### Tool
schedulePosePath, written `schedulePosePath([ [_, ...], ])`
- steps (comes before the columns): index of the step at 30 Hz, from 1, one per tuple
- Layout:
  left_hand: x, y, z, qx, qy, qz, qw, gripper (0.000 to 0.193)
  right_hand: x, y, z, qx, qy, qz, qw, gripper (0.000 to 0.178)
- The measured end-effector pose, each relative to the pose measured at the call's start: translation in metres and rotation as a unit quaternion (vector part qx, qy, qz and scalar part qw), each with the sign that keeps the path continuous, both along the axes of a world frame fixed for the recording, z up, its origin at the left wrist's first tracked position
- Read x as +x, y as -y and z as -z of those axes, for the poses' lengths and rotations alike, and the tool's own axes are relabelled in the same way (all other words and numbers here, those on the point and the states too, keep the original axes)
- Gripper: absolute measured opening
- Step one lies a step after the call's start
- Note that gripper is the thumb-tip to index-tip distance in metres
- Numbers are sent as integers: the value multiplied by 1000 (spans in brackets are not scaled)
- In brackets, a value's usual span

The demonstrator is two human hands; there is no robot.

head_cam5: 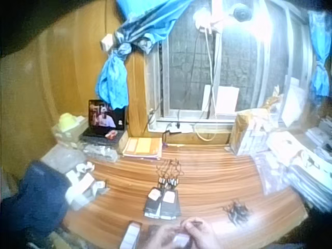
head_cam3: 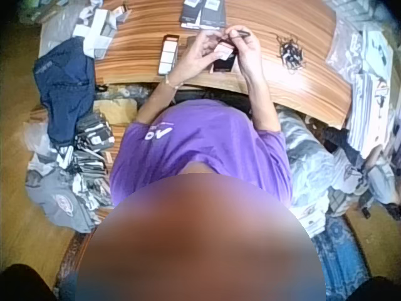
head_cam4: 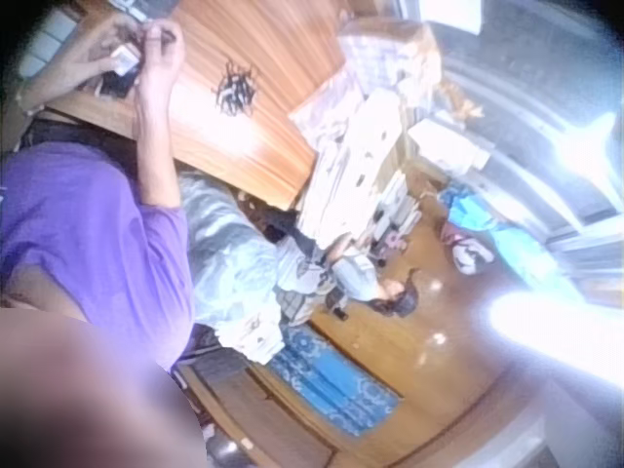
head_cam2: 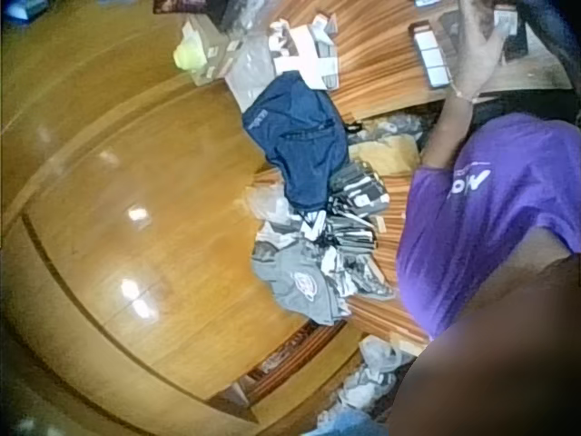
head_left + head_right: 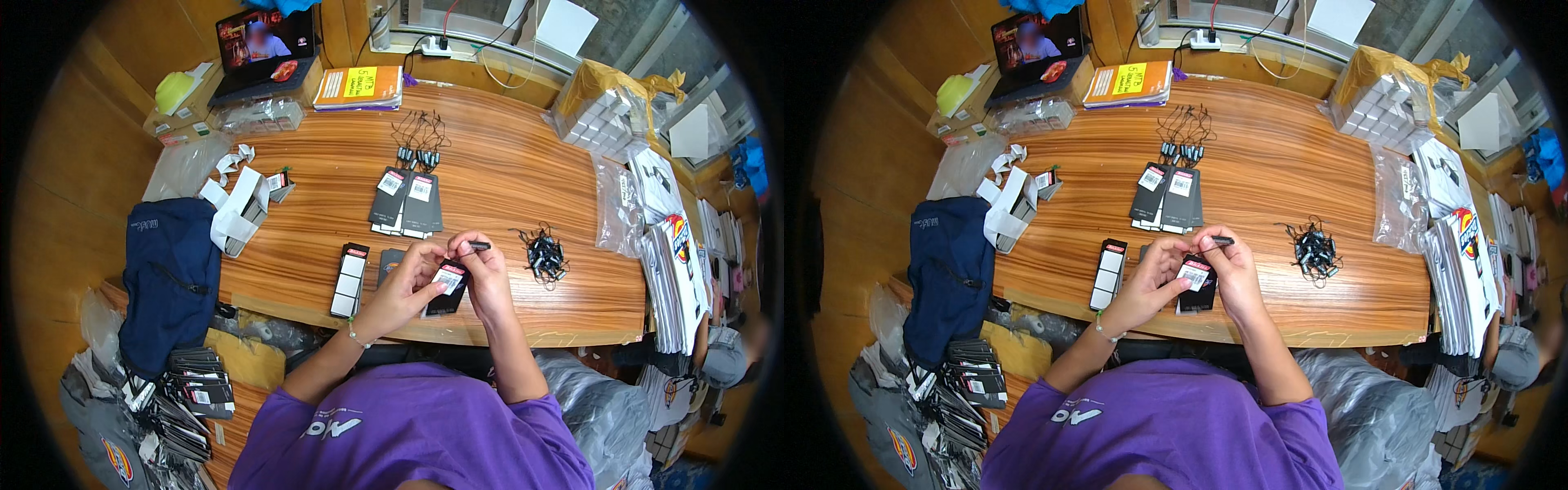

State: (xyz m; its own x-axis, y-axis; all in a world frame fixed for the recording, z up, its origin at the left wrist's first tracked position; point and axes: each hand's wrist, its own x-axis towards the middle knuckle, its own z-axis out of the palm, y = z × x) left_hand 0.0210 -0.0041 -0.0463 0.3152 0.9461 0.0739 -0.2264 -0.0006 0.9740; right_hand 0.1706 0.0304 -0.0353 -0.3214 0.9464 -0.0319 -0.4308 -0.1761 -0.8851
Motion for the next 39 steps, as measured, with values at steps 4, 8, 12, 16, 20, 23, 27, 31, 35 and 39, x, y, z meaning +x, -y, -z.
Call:
schedulePosePath([
  [4, 1, -3, 11, 10, -16, 22, 1000, 32, 0, -2, -5, -16, -8, 9, 1000, 18],
  [8, 7, -5, 8, -19, 76, 4, 997, 37, -7, -1, -10, 3, -13, 16, 1000, 22],
  [12, 10, -4, 1, -40, 66, 3, 997, 45, -7, -2, -8, 40, -49, 19, 998, 27],
  [16, 10, -3, 1, -6, 58, 7, 998, 53, -4, -8, -9, 39, -98, 40, 994, 27],
  [20, 1, -4, -4, -45, 73, 63, 994, 56, 8, -14, -11, 26, -162, 40, 986, 28],
  [23, -4, -4, 1, -72, 97, 96, 988, 53, 17, -22, -19, 21, -219, 56, 974, 31],
  [27, -7, -2, 0, -96, 81, 100, 987, 40, 32, -33, -25, 57, -216, 74, 972, 32],
  [31, -20, -10, -5, -95, 59, 103, 988, 33, 38, -47, -41, 109, -210, 67, 969, 31],
  [35, -44, -33, -15, -1, -4, 8, 1000, 35, 34, -81, -62, 148, -158, 57, 975, 31],
  [39, -69, -88, -21, 34, -105, -76, 991, 33, 15, -142, -74, 177, -69, 66, 980, 28],
])
